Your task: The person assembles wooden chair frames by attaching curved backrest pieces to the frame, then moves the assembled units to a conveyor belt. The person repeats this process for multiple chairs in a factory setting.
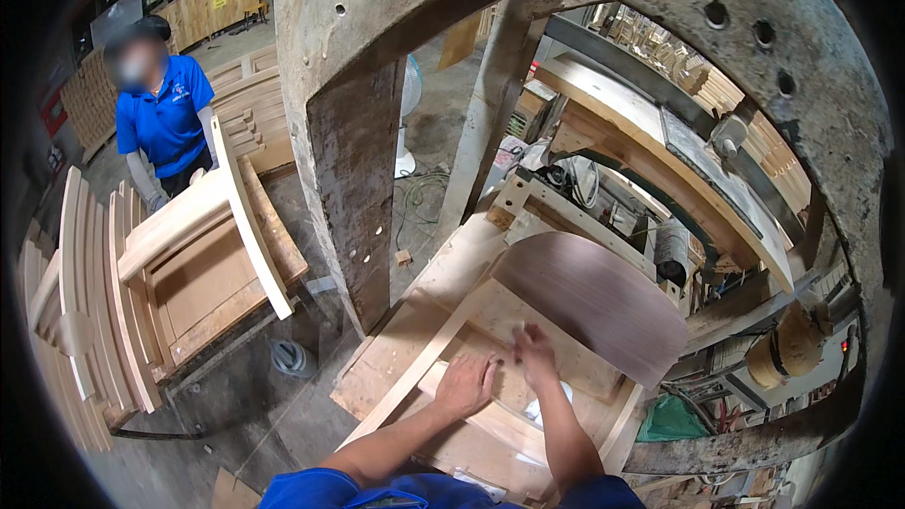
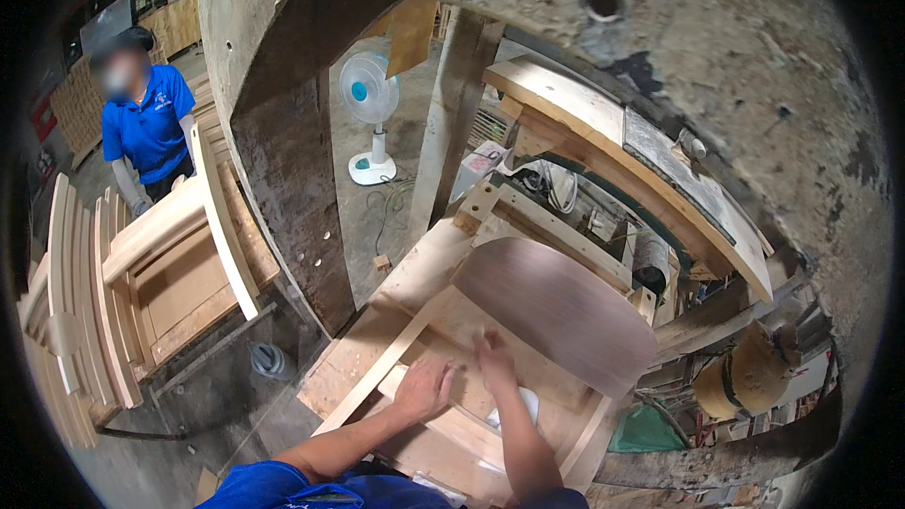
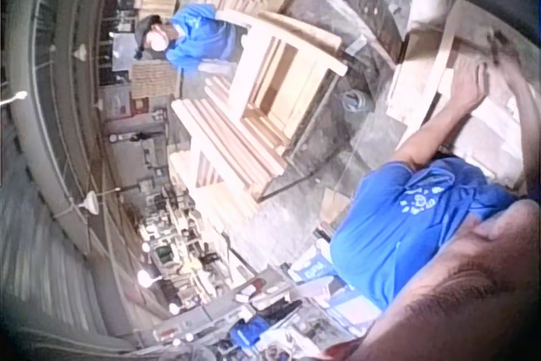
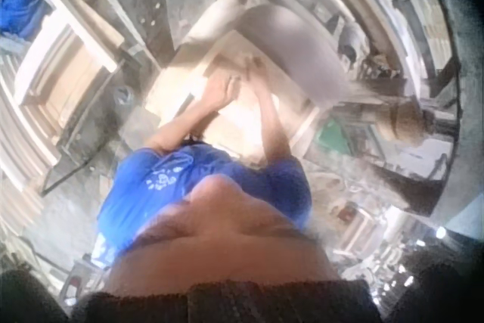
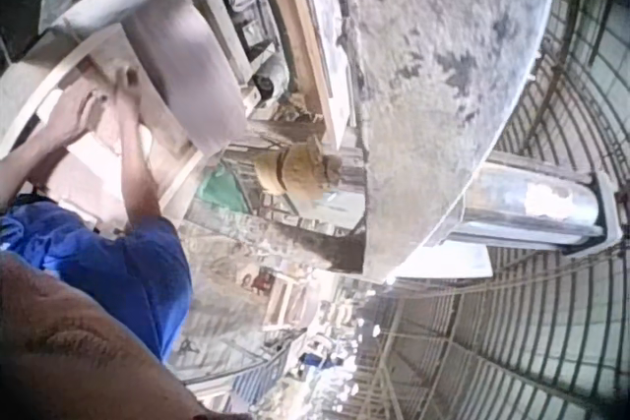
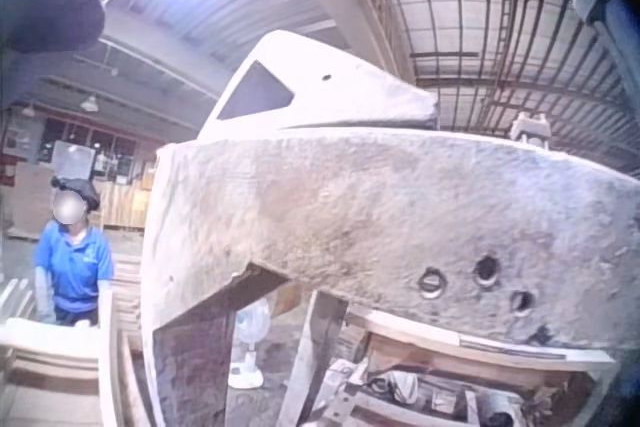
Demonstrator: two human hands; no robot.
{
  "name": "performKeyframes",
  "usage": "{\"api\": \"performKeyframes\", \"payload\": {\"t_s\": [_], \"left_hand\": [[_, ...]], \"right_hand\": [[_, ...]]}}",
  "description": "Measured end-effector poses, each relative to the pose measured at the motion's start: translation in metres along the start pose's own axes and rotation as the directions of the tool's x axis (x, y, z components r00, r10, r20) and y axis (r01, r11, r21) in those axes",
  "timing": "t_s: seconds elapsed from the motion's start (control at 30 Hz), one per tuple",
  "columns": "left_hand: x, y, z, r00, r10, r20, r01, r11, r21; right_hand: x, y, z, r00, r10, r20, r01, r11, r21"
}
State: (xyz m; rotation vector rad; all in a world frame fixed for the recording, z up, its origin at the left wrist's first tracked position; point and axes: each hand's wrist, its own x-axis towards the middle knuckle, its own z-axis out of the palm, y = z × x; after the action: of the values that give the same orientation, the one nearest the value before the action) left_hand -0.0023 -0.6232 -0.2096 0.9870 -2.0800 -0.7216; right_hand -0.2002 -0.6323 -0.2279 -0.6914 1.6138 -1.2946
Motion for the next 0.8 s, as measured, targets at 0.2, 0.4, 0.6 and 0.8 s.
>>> {"api": "performKeyframes", "payload": {"t_s": [0.2,0.4,0.6,0.8], "left_hand": [[0.005,0.002,0.002,0.999,0.014,0.051,-0.014,1.000,0.002],[0.003,0.005,-0.001,0.996,0.016,0.085,-0.022,0.997,0.069],[0.000,0.007,-0.007,0.995,0.030,0.099,-0.036,0.998,0.050],[0.002,0.007,0.004,0.988,0.111,0.103,-0.117,0.992,0.051]], "right_hand": [[0.106,-0.005,0.052,0.986,-0.166,-0.007,0.166,0.981,0.097],[0.141,0.001,0.048,0.986,-0.132,-0.100,0.115,0.980,-0.165],[0.149,-0.021,0.044,0.977,-0.130,-0.168,0.080,0.959,-0.273],[0.129,-0.043,0.015,0.945,-0.137,-0.297,0.022,0.933,-0.359]]}}
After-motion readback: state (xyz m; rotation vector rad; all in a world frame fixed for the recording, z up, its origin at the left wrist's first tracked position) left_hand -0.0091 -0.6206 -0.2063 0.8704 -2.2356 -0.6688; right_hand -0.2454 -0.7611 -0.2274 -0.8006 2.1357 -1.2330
